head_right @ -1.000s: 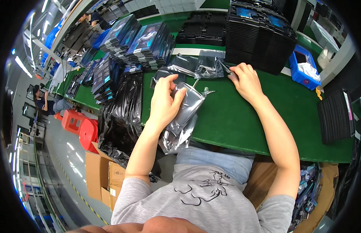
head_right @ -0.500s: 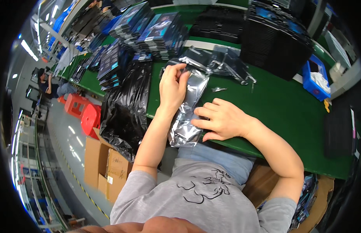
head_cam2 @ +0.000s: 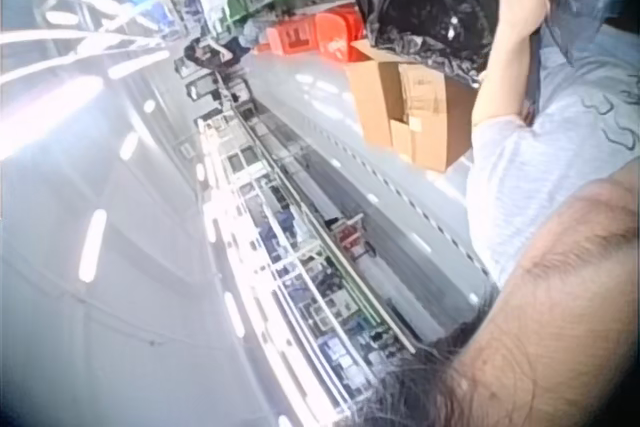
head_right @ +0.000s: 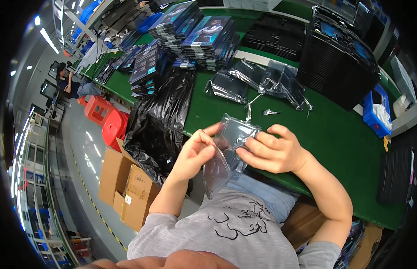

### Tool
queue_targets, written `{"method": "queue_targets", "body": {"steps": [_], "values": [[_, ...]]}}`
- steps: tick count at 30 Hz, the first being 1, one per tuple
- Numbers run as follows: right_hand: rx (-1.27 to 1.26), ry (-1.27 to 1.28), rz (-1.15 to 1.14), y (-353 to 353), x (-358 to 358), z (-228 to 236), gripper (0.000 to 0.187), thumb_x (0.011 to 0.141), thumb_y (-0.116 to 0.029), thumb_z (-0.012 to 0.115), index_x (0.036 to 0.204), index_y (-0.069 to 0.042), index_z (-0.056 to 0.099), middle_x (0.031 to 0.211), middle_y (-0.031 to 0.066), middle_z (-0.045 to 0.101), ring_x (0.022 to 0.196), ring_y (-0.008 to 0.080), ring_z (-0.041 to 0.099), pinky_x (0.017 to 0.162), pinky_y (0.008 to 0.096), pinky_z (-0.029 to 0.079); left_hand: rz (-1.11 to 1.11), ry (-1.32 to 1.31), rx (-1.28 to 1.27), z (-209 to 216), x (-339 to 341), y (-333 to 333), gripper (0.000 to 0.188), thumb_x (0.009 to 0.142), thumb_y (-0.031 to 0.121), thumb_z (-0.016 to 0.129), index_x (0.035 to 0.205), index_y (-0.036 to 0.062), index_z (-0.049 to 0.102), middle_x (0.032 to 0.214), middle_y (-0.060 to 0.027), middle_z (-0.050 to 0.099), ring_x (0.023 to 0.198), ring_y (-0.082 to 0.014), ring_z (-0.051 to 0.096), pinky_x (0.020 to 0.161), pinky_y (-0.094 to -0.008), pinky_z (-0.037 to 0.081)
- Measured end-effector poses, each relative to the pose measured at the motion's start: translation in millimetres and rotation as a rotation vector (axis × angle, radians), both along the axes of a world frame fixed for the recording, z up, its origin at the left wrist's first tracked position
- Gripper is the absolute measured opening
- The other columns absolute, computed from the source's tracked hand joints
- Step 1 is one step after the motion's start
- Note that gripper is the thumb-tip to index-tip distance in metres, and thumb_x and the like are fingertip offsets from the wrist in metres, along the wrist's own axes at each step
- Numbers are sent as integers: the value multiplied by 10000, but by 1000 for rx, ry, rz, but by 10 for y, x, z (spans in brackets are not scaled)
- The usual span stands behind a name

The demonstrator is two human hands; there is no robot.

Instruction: The person unpacks small electronic components from retail boxes and places them into a black plastic tray. They handle the boxes and components by hand, opening the packaging and transferring the items one by one. The workspace is a green table in a warehouse setting with stacks of similar boxes nearby.

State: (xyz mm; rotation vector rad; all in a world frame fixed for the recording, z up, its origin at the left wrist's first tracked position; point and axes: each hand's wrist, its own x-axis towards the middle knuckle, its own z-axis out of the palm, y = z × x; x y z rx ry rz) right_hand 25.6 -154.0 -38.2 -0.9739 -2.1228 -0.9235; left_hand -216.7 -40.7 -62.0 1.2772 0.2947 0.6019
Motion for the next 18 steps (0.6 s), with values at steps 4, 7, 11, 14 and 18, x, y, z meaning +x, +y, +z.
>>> {"method": "queue_targets", "body": {"steps": [4, 7, 11, 14, 18], "values": [[-123, 75, -15, 28, -77, 35, 274, 804, -229, 726, 1078, -234, 721, 1158, 3, 650, 1022, 173, 600, 892, 355, 468, 185, 1, 8, -126, -74, -1, 171, 952, 6, 642, 1064, 56, 522, 1041, -30, 595, 909, -80, 569, 821, -244, 490], [-338, 261, -74, 22, 57, 17, 474, 752, -225, 801, 1203, -155, 673, 1282, 89, 616, 1089, 285, 615, 911, 422, 490, 670, -39, 365, -36, -431, 292, 257, 938, -5, 645, 1138, 60, 497, 1080, -55, 582, 901, -95, 581, 798, -243, 503], [-553, 334, -290, 22, 149, -95, 514, 766, -163, 800, 1245, -89, 629, 1208, 108, 604, 1057, 304, 592, 870, 410, 474, 1477, -26, 494, -256, -1362, 956, 418, 1007, 37, 536, 1381, 17, 350, 1254, -157, 510, 1116, -200, 556, 970, -310, 465], [-573, 426, -353, 102, 82, -166, 434, 787, -144, 790, 1186, -56, 642, 1120, 104, 587, 997, 285, 567, 819, 396, 448, 1803, 126, 681, -930, -1893, 1284, 488, 1000, 25, 510, 1418, -45, 269, 1302, -247, 504, 1231, -310, 518, 1083, -398, 380], [-583, 421, -337, 181, 135, -289, 327, 783, -131, 789, 1079, -65, 667, 1024, 79, 575, 938, 268, 565, 786, 393, 444, 1544, 865, 453, -1951, -2406, 1314, 531, 931, 175, 661, 1357, -52, 441, 1322, -290, 501, 1246, -407, 501, 1093, -452, 376]]}}
